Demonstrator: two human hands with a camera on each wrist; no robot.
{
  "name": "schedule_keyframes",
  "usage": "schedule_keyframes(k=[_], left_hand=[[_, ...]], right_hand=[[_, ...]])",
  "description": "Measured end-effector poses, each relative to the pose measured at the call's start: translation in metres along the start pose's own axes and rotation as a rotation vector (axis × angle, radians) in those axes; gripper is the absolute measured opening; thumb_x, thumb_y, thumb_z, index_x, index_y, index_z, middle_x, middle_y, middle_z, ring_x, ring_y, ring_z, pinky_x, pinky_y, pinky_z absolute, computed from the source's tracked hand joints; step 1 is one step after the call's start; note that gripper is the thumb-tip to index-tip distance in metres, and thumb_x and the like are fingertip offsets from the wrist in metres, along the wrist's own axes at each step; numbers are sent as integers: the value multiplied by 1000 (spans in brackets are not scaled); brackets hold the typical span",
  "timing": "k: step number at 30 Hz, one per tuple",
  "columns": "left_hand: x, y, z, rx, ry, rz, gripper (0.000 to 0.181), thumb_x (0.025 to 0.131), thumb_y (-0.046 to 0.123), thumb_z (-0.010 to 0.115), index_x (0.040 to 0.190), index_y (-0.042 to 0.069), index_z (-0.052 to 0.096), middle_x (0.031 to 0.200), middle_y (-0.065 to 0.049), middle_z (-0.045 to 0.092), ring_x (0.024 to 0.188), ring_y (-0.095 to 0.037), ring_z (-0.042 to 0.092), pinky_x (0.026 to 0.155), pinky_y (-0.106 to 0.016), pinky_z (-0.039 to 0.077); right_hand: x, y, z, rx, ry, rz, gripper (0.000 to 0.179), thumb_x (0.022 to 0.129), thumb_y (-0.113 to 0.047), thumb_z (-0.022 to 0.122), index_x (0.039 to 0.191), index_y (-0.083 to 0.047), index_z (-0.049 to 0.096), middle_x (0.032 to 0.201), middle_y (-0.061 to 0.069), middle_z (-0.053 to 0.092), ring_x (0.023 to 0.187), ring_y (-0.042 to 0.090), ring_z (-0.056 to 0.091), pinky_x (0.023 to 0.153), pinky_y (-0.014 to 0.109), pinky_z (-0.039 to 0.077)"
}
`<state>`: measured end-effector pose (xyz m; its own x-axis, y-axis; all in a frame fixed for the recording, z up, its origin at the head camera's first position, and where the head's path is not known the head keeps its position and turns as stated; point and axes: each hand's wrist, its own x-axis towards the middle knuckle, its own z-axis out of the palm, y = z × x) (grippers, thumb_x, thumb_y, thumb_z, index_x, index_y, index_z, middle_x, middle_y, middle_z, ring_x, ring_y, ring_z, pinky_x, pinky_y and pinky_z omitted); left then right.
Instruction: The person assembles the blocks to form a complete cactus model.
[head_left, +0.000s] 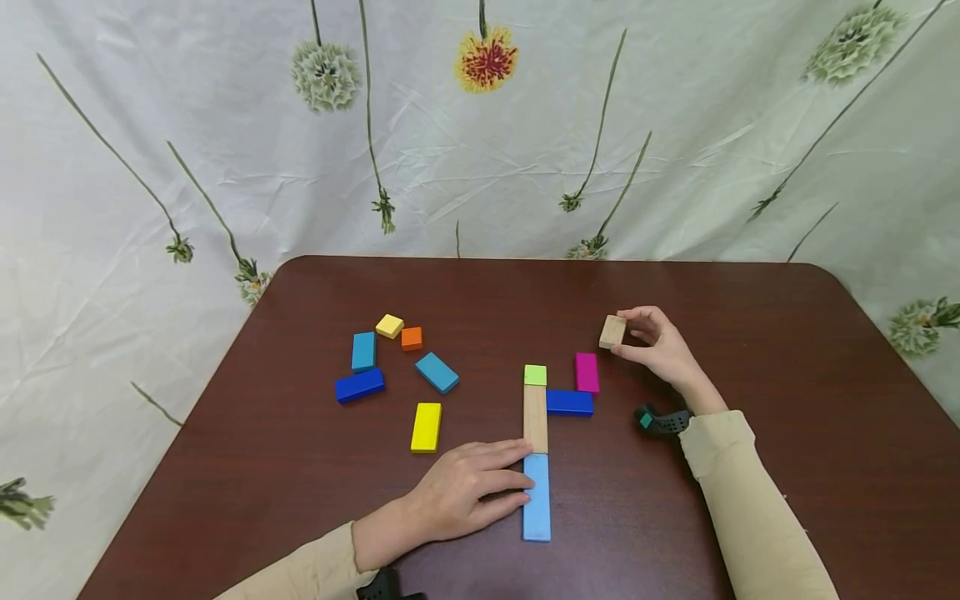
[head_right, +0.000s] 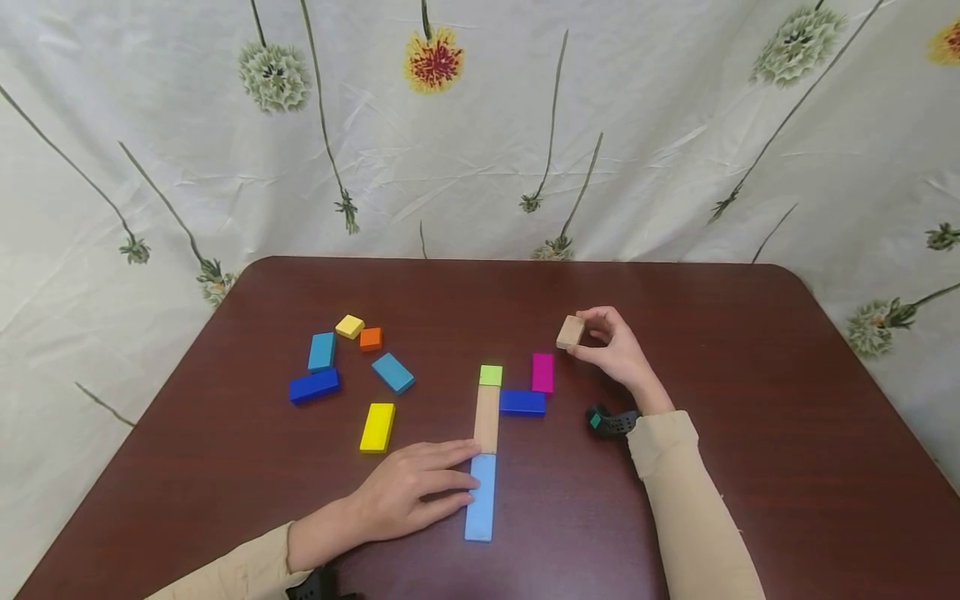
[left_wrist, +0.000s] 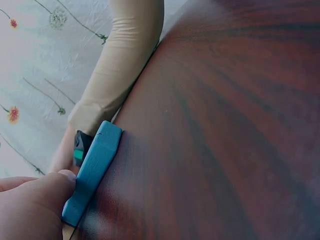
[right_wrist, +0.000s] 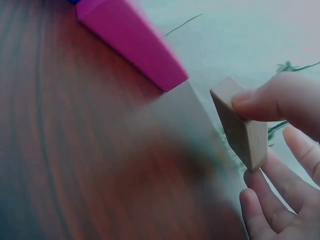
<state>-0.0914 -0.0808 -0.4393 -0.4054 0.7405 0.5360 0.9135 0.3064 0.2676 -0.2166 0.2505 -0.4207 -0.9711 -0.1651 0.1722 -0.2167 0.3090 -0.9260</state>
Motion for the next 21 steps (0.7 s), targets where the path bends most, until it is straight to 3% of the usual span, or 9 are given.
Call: schedule_keyframes(k=[4, 13, 21], left_hand=[[0, -1, 1, 2, 5, 5, 18, 90, 28, 64, 103, 19, 73, 125, -4, 60, 121, -13, 50, 94, -28, 45], [0, -1, 1, 0, 11, 6, 18, 90, 28, 64, 102, 18, 73, 123, -4, 61, 121, -13, 51, 94, -28, 45], [0, -1, 0, 5, 7, 1, 18, 90, 28, 64, 102, 18, 73, 123, -4, 61, 120, -14, 52, 94, -28, 45]], right_hand=[[4, 0, 4, -59, -1, 16, 49, 81, 0, 70, 121, 9, 43, 133, 24, 46, 119, 34, 44, 101, 44, 33], [2, -27, 13, -128, -2, 11, 50, 80, 6, 69, 121, 15, 41, 132, 31, 44, 119, 44, 42, 97, 53, 34], [15, 2, 13, -185, -16, 12, 58, 81, -9, 74, 129, 3, 44, 136, 21, 46, 124, 34, 43, 96, 46, 36]])
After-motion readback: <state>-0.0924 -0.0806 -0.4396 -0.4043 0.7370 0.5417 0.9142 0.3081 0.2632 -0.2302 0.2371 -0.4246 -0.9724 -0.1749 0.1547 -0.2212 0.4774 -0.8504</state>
